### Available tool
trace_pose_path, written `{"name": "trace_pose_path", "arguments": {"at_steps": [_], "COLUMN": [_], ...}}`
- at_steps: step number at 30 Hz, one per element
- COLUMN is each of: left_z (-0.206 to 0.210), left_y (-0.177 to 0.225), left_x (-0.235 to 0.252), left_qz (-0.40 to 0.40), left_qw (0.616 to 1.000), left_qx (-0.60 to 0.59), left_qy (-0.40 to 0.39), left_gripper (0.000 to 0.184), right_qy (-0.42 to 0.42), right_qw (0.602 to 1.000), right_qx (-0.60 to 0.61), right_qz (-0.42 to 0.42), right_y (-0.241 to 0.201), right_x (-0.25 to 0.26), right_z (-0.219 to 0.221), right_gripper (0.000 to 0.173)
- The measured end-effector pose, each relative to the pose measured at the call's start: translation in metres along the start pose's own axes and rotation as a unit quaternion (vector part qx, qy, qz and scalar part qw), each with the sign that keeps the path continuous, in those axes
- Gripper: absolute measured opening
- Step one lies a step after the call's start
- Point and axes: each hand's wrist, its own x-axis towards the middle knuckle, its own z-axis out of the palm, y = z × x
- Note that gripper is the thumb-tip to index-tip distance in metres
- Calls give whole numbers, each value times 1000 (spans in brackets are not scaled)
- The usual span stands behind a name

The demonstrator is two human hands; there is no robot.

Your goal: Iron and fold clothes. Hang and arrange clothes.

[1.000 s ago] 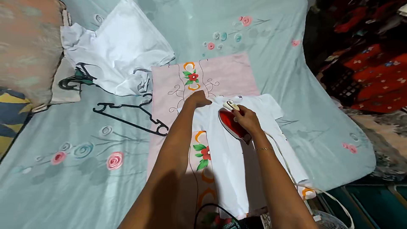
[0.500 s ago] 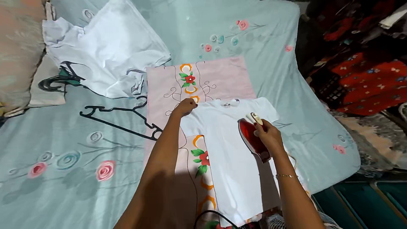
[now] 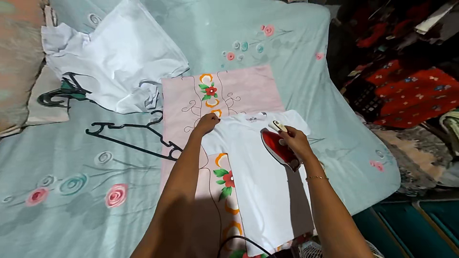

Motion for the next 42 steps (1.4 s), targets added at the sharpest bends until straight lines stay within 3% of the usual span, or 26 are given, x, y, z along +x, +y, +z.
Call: {"name": "trace_pose_path", "arguments": {"at_steps": [8,14,19,24,27,34,42], "left_z": [11,-3,9,30,33,41,21], "left_y": [-13,8,49,59,54,49,41], "left_x": [-5,5,30,47,49,50,45], "left_qz": [3,-26,17,15,41,51,36], "left_qw": [994,998,995,997,999,998,999], "left_qx": [-55,48,77,61,7,-32,18], "left_qy": [96,11,-57,-47,1,33,-22], "left_gripper": [30,55,61,44,31,26,29], "right_qy": [-45,-93,-60,-33,-7,83,53], "right_qw": [998,993,996,997,996,985,996], "right_qx": [-2,-8,-8,-11,-10,37,-64], "right_qz": [-41,-72,-69,-70,-86,-149,-24], "right_y": [-36,-29,-18,-16,-16,-18,-87], "right_x": [52,48,36,37,30,24,86], "right_z": [33,24,22,24,28,41,79], "right_gripper": [36,40,41,41,41,39,38]}}
